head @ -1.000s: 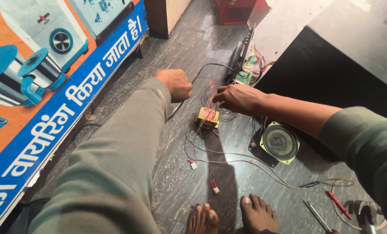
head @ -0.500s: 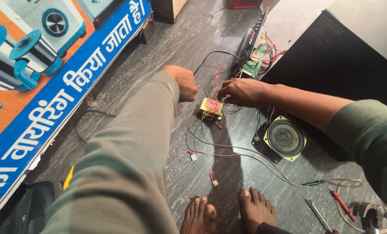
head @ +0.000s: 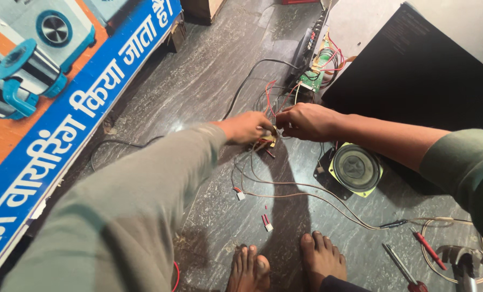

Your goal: The person connects wires to a circuit board and a transformer, then secures a speaker to a black enclosure using electrical tape. The person handles wires, a speaker, a circuit board, and a transformer.

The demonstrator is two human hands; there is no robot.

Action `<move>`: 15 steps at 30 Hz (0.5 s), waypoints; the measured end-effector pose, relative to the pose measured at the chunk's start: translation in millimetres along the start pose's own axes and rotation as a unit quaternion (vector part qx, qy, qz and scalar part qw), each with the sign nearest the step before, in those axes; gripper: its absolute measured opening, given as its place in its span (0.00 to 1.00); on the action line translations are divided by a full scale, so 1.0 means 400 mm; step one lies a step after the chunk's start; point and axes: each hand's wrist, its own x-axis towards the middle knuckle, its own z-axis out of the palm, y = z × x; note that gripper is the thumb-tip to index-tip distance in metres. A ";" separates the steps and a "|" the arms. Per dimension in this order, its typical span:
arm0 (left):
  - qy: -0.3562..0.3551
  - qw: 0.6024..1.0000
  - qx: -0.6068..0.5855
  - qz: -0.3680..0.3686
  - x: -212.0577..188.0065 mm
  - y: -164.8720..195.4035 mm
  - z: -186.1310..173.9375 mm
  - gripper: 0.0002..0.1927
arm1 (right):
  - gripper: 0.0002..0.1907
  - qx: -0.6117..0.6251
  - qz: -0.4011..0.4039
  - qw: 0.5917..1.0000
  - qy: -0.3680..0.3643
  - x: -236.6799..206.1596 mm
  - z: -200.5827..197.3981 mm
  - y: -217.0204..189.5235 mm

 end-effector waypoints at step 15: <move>-0.045 0.963 -0.238 -0.118 0.007 0.030 0.035 0.23 | 0.10 -0.021 -0.005 1.000 -0.002 0.005 0.008 0.011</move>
